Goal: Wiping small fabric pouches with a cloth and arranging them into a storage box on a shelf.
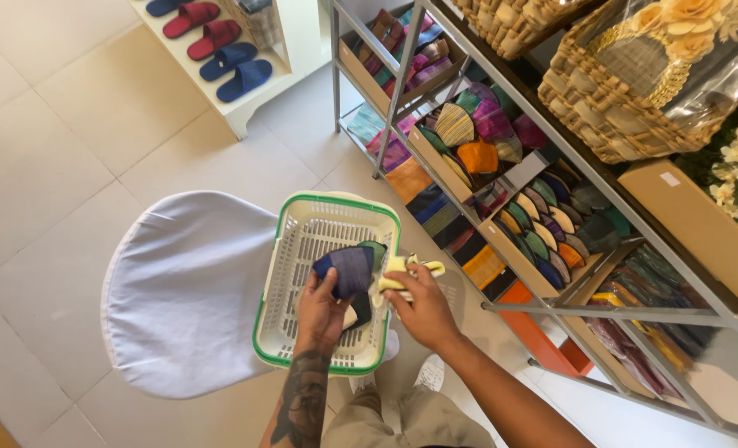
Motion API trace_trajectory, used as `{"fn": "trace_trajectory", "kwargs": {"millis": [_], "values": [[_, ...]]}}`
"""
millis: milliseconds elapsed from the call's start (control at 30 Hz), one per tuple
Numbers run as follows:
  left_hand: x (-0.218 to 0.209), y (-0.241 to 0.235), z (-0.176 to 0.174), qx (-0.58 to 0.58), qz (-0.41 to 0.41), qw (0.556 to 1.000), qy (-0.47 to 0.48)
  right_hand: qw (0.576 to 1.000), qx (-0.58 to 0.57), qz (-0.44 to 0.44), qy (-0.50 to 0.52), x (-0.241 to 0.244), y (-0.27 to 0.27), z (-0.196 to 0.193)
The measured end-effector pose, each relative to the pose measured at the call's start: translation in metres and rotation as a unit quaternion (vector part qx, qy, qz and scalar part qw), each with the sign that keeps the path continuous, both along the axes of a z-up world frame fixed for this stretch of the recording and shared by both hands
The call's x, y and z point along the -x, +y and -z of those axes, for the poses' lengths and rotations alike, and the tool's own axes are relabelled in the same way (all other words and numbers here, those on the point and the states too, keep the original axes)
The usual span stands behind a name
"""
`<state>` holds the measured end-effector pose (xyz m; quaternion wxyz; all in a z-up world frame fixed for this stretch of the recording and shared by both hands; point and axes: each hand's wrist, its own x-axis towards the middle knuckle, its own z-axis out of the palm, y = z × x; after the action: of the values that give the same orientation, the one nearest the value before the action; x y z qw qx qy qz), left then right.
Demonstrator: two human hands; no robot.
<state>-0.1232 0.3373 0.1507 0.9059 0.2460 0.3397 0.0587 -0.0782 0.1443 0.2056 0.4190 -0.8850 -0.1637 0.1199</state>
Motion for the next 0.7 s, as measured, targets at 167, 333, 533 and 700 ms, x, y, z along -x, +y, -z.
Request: {"fn": "trace_trajectory", "kwargs": {"millis": [167, 333, 533, 700], "values": [[0.008, -0.013, 0.042, 0.004, 0.006, 1.0, -0.027, 0.998, -0.055, -0.035, -0.025, 0.006, 0.02, -0.019], [0.016, -0.023, 0.072, -0.003, 0.005, 0.999, -0.052, 0.994, -0.045, -0.096, -0.021, 0.014, 0.022, 0.01], [0.035, -0.002, 0.119, -0.045, -0.013, 0.997, 0.067, 0.993, -0.003, 0.024, 0.113, 0.014, 0.003, 0.054], [0.05, -0.006, 0.181, -0.054, 0.032, 0.973, 0.221, 0.991, -0.027, -0.016, 0.131, 0.028, 0.002, 0.098]]}}
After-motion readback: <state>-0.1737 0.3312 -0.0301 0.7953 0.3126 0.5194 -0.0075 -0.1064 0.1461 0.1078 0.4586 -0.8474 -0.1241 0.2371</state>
